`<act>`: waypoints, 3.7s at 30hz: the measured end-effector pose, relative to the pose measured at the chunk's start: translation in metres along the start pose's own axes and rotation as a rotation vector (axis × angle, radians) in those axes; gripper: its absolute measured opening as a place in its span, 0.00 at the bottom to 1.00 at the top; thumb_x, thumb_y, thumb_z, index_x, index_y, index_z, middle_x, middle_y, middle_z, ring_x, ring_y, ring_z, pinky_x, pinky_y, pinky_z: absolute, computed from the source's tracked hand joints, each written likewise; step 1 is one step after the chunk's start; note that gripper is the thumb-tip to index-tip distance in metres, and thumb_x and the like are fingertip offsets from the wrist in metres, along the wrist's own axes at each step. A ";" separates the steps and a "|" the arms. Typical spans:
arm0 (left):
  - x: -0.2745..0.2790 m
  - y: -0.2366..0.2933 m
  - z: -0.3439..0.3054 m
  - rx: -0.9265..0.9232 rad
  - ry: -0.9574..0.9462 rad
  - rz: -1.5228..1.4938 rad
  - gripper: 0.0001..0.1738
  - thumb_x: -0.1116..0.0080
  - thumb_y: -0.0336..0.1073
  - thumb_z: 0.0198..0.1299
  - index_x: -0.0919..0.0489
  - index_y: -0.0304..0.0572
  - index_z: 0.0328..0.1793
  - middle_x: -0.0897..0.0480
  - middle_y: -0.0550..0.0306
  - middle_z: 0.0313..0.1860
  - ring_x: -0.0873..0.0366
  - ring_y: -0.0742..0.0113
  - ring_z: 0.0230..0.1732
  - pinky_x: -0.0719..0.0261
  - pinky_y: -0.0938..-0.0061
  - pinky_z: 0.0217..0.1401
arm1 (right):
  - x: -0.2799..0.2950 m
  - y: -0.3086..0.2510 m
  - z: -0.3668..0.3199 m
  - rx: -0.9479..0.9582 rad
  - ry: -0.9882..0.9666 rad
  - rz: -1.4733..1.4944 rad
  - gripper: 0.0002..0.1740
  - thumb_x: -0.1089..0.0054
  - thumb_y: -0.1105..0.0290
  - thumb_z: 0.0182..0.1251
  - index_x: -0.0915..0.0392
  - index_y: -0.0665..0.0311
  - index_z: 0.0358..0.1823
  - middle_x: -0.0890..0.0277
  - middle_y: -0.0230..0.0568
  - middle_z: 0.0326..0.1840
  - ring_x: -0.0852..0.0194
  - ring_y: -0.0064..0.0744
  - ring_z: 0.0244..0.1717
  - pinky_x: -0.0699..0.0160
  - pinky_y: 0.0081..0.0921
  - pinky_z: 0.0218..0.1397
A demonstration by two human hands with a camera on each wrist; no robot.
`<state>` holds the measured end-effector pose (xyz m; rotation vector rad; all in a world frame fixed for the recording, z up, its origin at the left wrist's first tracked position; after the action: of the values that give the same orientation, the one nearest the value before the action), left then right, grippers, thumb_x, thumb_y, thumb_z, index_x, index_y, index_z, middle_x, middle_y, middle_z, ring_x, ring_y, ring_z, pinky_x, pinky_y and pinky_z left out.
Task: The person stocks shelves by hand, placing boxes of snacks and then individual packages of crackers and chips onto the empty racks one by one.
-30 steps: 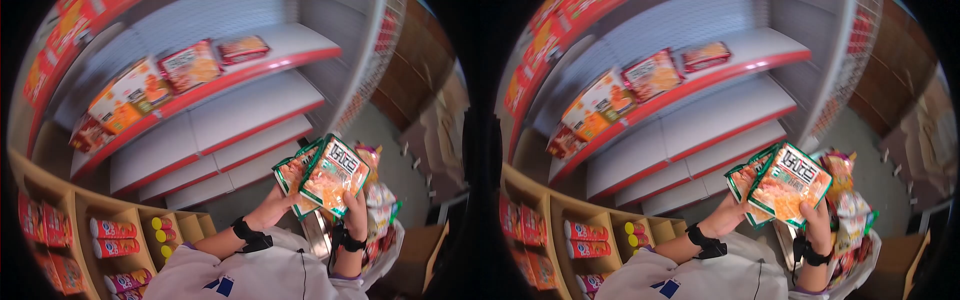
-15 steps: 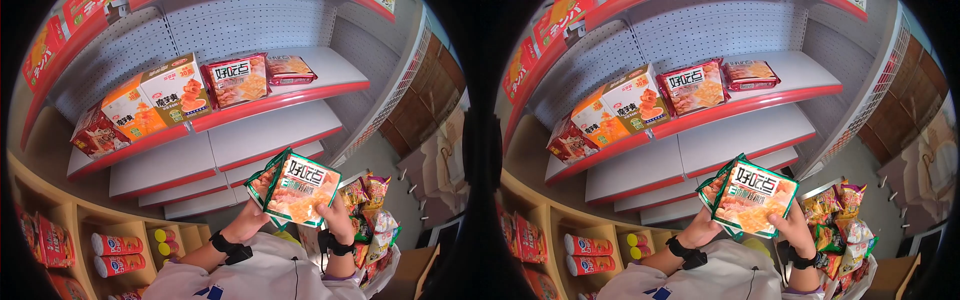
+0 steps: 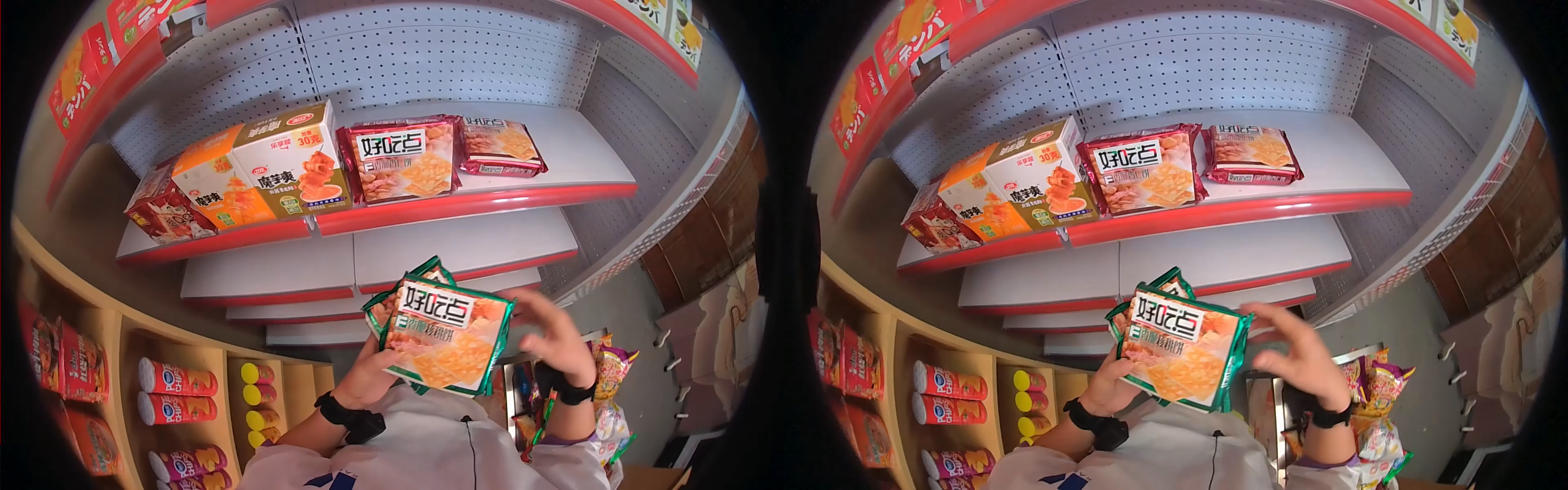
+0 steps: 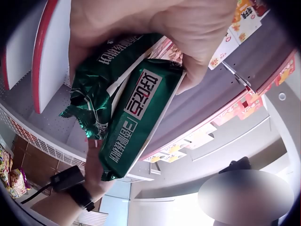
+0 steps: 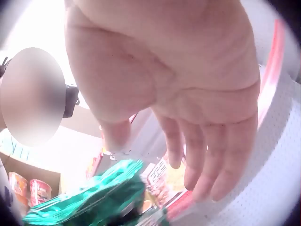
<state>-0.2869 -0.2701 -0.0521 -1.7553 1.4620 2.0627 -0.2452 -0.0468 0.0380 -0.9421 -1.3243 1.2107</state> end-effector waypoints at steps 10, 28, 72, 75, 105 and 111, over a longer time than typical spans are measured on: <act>0.007 -0.007 -0.024 -0.078 0.275 0.097 0.49 0.35 0.36 0.48 0.48 0.42 0.76 0.33 0.50 0.69 0.35 0.55 0.69 0.38 0.60 0.71 | 0.161 -0.054 0.111 0.225 0.525 -0.332 0.15 0.44 0.66 0.68 0.26 0.67 0.52 0.24 0.36 0.43 0.25 0.23 0.42 0.25 0.22 0.43; 0.015 -0.001 -0.043 -0.168 0.313 0.084 0.50 0.36 0.34 0.48 0.49 0.42 0.77 0.33 0.51 0.69 0.34 0.55 0.68 0.38 0.60 0.71 | 0.169 -0.036 0.205 0.027 0.331 -0.748 0.33 0.36 0.49 0.60 0.29 0.60 0.63 0.25 0.52 0.56 0.24 0.43 0.49 0.24 0.35 0.52; -0.018 -0.019 -0.002 -0.128 0.145 0.001 0.49 0.38 0.35 0.59 0.58 0.47 0.78 0.41 0.56 0.74 0.40 0.59 0.73 0.36 0.61 0.71 | 0.005 -0.063 0.065 0.190 -0.303 -0.452 0.26 0.29 0.65 0.55 0.25 0.67 0.54 0.24 0.41 0.40 0.25 0.35 0.42 0.29 0.28 0.46; -0.012 -0.025 -0.005 -0.128 0.124 0.035 0.52 0.36 0.34 0.57 0.60 0.49 0.79 0.43 0.57 0.75 0.43 0.60 0.74 0.39 0.62 0.72 | 0.002 -0.057 0.066 0.209 -0.337 -0.456 0.27 0.30 0.64 0.56 0.26 0.67 0.56 0.24 0.42 0.42 0.25 0.37 0.43 0.28 0.29 0.47; 0.011 -0.026 -0.022 -0.124 0.238 0.004 0.46 0.33 0.41 0.53 0.45 0.45 0.75 0.35 0.53 0.71 0.37 0.56 0.70 0.38 0.58 0.71 | 0.100 -0.059 0.172 0.664 0.291 -1.072 0.19 0.43 0.71 0.64 0.26 0.61 0.57 0.25 0.49 0.56 0.26 0.51 0.53 0.27 0.37 0.56; -0.006 -0.015 -0.003 -0.112 0.167 0.034 0.47 0.32 0.42 0.52 0.46 0.45 0.75 0.35 0.54 0.70 0.37 0.57 0.70 0.37 0.58 0.71 | 0.031 -0.076 0.093 0.214 -0.384 -0.409 0.33 0.40 0.54 0.64 0.34 0.66 0.65 0.27 0.47 0.57 0.25 0.43 0.53 0.25 0.31 0.54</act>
<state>-0.2734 -0.2613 -0.0563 -2.0020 1.4532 2.0982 -0.3335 -0.0432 0.1250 -0.2690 -1.5559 1.2123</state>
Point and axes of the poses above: each hand's wrist, its own z-axis towards the middle knuckle, its own x-axis out of the back of the hand, y = z × x, the point moved 7 cm from there along z, towards the middle knuckle
